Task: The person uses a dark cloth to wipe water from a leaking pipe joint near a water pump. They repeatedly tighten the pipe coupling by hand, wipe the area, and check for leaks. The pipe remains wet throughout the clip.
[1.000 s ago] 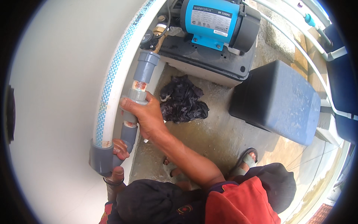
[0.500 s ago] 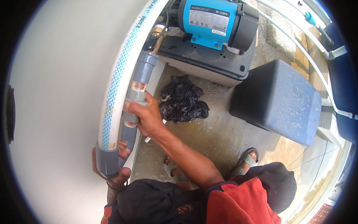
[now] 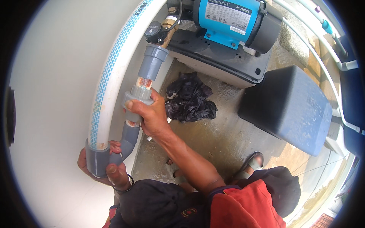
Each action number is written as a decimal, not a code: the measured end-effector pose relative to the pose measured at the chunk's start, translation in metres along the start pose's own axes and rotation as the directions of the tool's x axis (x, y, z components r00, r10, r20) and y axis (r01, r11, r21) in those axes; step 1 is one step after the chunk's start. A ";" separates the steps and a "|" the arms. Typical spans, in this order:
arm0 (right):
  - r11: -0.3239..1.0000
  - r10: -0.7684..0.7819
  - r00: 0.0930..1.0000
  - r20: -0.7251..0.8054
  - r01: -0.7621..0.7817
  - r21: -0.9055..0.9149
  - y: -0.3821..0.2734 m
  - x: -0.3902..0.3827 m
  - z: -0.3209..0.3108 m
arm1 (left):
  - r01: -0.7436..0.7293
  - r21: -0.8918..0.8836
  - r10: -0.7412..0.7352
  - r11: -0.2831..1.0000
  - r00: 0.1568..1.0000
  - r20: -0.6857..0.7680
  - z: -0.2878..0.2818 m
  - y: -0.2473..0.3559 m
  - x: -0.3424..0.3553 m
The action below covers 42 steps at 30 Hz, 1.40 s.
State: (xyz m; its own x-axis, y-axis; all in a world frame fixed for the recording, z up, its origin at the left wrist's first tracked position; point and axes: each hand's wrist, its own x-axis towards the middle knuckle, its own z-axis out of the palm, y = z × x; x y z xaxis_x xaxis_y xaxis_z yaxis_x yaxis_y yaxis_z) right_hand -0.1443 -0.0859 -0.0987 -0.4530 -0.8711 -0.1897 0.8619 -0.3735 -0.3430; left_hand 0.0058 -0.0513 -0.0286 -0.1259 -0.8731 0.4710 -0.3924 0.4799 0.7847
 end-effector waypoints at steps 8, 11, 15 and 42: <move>1.000 0.009 1.000 0.008 -0.009 0.012 0.000 0.001 0.000 | 0.197 -0.262 -0.051 0.945 0.878 0.476 -0.014 0.013 0.038; 0.998 0.041 0.999 -0.036 -0.043 -0.042 -0.004 -0.001 0.003 | 0.687 -0.252 -0.177 0.681 0.490 0.854 -0.023 0.024 0.085; 0.990 0.053 0.990 -0.128 -0.069 -0.124 -0.015 -0.007 0.016 | 0.600 -0.082 -0.234 0.796 0.429 0.872 -0.002 0.052 0.120; 0.926 0.066 0.966 -0.249 -0.152 -0.345 -0.025 -0.002 0.018 | -0.155 0.532 -0.274 0.832 0.721 0.637 0.036 0.134 0.071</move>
State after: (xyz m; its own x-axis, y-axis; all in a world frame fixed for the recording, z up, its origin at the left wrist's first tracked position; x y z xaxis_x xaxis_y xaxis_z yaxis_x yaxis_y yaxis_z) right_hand -0.1605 -0.0810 -0.0732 -0.4377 -0.7869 -0.4351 0.7888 -0.1037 -0.6058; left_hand -0.0886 -0.0520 0.0952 -0.5638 -0.8152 -0.1321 -0.7922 0.4886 0.3658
